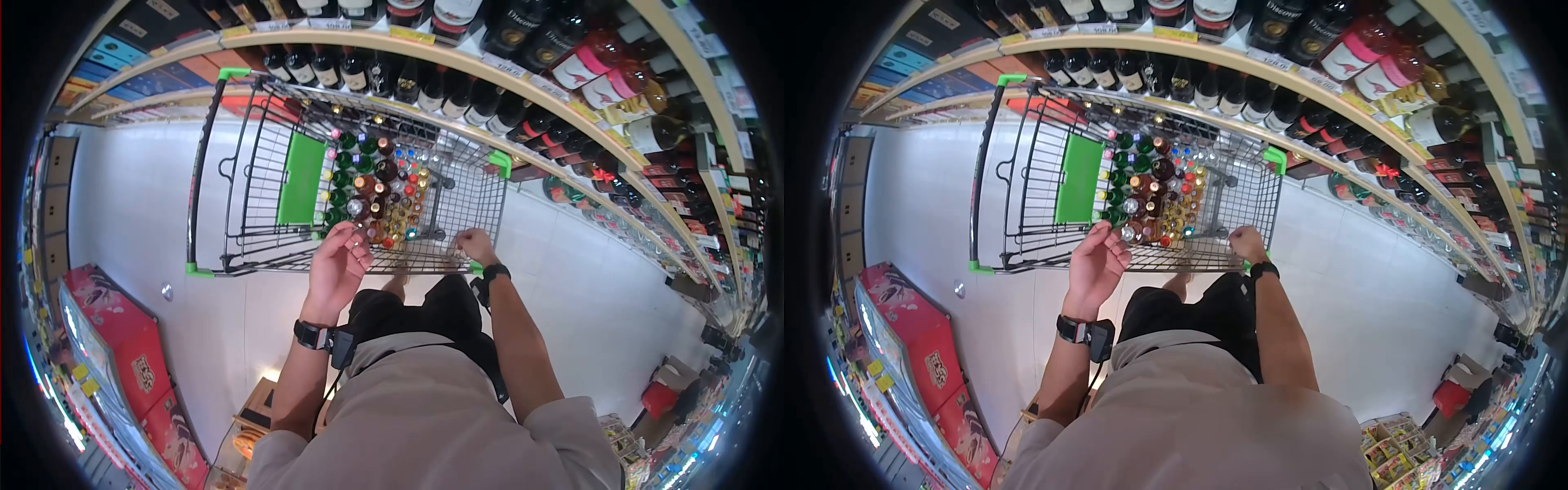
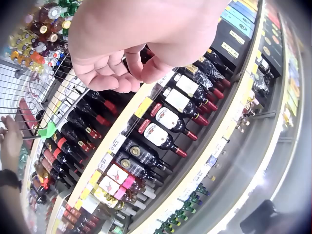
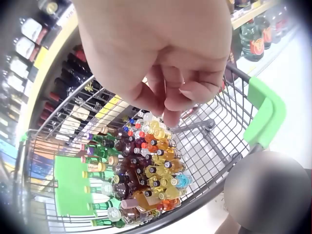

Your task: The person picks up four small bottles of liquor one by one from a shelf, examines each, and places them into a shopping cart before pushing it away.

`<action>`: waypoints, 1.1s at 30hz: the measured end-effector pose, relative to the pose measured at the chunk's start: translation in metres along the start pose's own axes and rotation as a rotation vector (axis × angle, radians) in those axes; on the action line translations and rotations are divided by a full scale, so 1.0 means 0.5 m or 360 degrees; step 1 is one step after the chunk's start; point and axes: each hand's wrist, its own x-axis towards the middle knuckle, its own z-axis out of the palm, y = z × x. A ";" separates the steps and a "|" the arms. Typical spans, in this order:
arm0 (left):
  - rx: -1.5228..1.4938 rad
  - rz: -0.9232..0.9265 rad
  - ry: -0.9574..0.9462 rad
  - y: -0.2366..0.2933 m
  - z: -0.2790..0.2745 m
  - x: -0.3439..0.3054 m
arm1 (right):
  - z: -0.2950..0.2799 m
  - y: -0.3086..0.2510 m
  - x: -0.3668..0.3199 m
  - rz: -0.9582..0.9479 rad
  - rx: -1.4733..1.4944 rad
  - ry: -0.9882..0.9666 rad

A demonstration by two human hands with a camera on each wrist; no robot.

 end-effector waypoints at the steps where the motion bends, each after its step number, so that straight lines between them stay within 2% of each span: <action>1: 0.0006 0.0002 -0.0051 0.004 0.013 0.001 | -0.016 -0.016 -0.017 0.0051 0.0053 0.0063; 5: 0.0002 0.0040 -0.0058 0.021 0.064 -0.009 | -0.069 -0.047 -0.069 0.0025 0.0091 0.0194; 6: 0.0010 0.0054 -0.0122 0.026 0.067 -0.007 | -0.074 -0.046 -0.073 -0.0107 0.0062 0.0260; 9: 0.0006 0.0038 -0.0263 0.041 0.084 -0.012 | -0.094 -0.044 -0.081 -0.0123 0.0057 0.0385; 10: 0.0002 0.0038 -0.0139 0.044 0.099 -0.018 | -0.093 -0.035 -0.068 -0.0196 0.0114 0.0444; 13: -0.0043 0.0018 -0.0141 0.056 0.100 -0.007 | -0.129 -0.044 -0.080 -0.0135 0.0153 0.0526; 17: -0.0020 0.0012 -0.0314 0.065 0.118 -0.008 | -0.190 -0.090 -0.126 -0.0252 -0.0003 0.0524; 22: 0.0013 -0.0007 -0.0258 0.067 0.146 -0.013 | -0.251 -0.127 -0.168 -0.0292 -0.0050 0.0661; 26: 0.0022 -0.0057 -0.0431 0.066 0.148 0.001 | -0.302 -0.173 -0.221 -0.0333 0.0016 0.0671; 28: 0.0072 -0.0043 -0.0375 0.065 0.164 0.005 | -0.330 -0.199 -0.251 -0.0390 0.0086 0.0720; 31: 0.0089 -0.0017 -0.0318 0.053 0.185 0.007 | -0.363 -0.228 -0.282 -0.0629 0.0143 0.0821; 32: 0.0092 -0.0021 -0.0331 0.051 0.191 0.009 | -0.381 -0.237 -0.301 -0.0575 0.0205 0.0707; 33: 0.0096 -0.0023 -0.0344 0.048 0.197 0.010 | -0.390 -0.244 -0.307 -0.0580 0.0177 0.0745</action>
